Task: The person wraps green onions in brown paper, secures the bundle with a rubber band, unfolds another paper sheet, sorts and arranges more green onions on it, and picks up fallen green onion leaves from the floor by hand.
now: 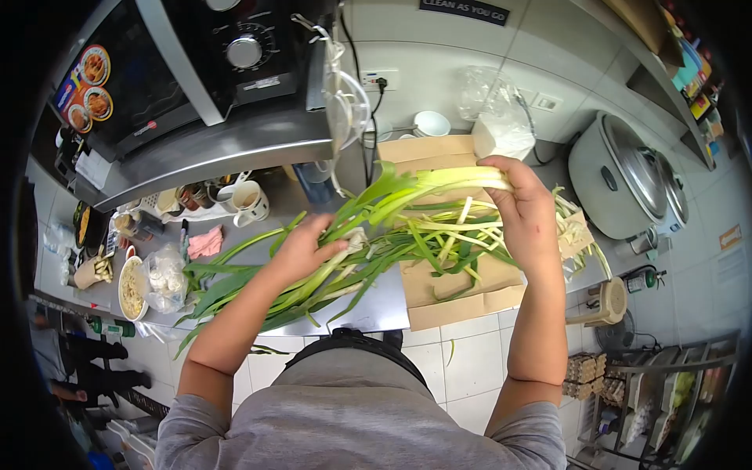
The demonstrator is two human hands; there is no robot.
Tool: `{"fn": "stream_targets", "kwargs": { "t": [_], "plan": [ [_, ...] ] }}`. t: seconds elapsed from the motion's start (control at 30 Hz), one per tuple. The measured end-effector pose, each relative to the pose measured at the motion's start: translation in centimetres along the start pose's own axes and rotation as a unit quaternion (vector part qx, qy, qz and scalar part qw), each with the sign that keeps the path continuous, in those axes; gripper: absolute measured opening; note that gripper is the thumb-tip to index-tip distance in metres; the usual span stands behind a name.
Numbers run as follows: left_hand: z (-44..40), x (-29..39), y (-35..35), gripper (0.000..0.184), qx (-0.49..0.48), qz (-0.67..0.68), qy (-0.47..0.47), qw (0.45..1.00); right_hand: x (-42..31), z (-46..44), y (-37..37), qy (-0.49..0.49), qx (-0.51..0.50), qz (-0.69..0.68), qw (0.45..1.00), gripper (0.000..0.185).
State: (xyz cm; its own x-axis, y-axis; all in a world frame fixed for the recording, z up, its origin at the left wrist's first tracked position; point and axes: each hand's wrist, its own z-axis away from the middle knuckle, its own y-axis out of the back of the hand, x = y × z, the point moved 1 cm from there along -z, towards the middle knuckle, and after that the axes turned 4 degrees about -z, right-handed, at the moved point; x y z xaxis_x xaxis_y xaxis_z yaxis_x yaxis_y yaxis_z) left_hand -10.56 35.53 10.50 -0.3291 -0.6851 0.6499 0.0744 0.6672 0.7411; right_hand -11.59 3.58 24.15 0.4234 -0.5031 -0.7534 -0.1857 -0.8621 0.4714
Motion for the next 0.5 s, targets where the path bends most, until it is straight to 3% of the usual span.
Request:
{"fn": "stream_targets", "kwargs": {
  "t": [0.03,0.07,0.1,0.17,0.23,0.33,0.37,0.43,0.5],
  "plan": [
    [-0.6,-0.1,-1.6,0.031,-0.039,0.037,0.010,0.998,0.0,0.0,0.9,0.005,0.009,0.015,1.000,0.020],
    [-1.4,1.6,-2.2,0.025,-0.006,0.111,0.016,0.994,0.1,-0.1,1.9,-0.033,0.038,-0.043,0.998,0.019],
    [-2.4,3.9,-2.2,0.025,-0.011,0.114,0.009,0.993,0.4,-0.2,2.8,-0.071,0.067,-0.101,0.990,0.019],
    [-4.4,9.4,-0.7,0.024,0.102,0.220,-0.089,0.966,0.4,-0.7,4.6,-0.058,0.120,-0.176,0.975,0.021],
    [-6.6,13.7,-0.6,0.024,0.087,0.329,-0.130,0.931,1.2,-0.8,5.5,-0.035,0.136,-0.262,0.955,0.024],
    [-10.7,19.1,-1.8,0.025,0.109,0.358,-0.167,0.912,4.0,0.5,2.0,-0.079,0.159,-0.334,0.926,0.021],
    [-11.8,20.4,-3.1,0.025,0.105,0.357,-0.171,0.912,5.4,1.3,-0.2,-0.094,0.164,-0.374,0.908,0.020],
    [-14.2,21.6,-6.9,0.031,-0.002,0.240,-0.085,0.967,8.4,3.7,-4.1,-0.211,0.208,-0.344,0.891,0.026],
    [-17.3,18.9,-13.9,0.048,-0.070,0.019,-0.190,0.979,16.5,6.5,-7.6,-0.339,0.124,-0.198,0.911,0.036]
  ]
}}
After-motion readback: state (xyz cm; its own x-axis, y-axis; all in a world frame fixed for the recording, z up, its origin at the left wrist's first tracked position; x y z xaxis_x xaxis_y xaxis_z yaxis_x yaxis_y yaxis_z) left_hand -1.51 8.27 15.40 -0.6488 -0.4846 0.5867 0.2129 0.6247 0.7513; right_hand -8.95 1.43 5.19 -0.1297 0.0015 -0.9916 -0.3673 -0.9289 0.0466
